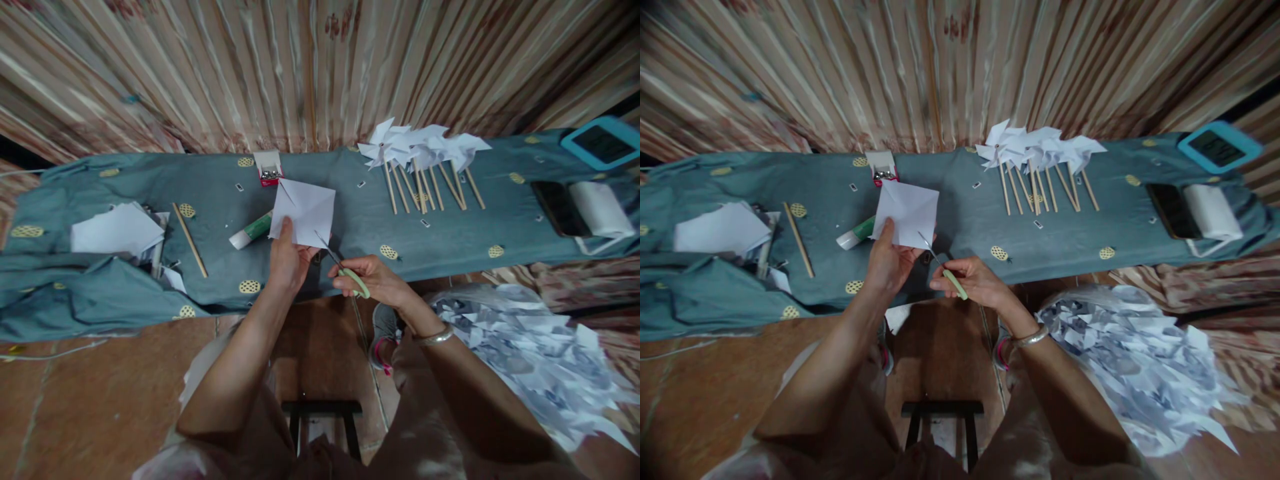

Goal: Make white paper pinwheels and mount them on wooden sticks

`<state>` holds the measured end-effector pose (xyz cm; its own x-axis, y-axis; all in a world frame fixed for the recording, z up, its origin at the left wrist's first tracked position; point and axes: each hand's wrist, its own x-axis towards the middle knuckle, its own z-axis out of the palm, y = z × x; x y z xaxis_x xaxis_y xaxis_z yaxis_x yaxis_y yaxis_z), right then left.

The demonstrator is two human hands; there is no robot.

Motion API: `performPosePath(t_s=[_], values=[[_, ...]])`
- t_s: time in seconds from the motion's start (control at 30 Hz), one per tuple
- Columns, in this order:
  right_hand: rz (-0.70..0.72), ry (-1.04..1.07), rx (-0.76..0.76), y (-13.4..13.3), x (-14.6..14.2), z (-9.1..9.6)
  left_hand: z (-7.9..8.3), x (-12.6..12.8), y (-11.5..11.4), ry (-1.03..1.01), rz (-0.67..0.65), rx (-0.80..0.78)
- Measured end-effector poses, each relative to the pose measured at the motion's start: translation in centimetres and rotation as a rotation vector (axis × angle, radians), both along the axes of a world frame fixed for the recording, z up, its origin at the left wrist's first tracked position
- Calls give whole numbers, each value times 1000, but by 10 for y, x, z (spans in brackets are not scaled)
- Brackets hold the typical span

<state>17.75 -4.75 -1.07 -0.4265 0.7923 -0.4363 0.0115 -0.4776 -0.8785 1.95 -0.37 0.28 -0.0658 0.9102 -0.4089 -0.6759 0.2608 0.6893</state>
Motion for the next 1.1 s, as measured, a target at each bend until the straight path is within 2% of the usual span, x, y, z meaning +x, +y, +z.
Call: performPosePath(t_s=[0.37,0.67,1.1], values=[[-1,-9,25,-1,0,1,-2,4,-3,8,-20,-23],[-37,35,-24,0,-1,6,0,5,-3,18,-15,-31],[-46,44,-16,1,-2,5,-1,4,-3,17,-16,-26]])
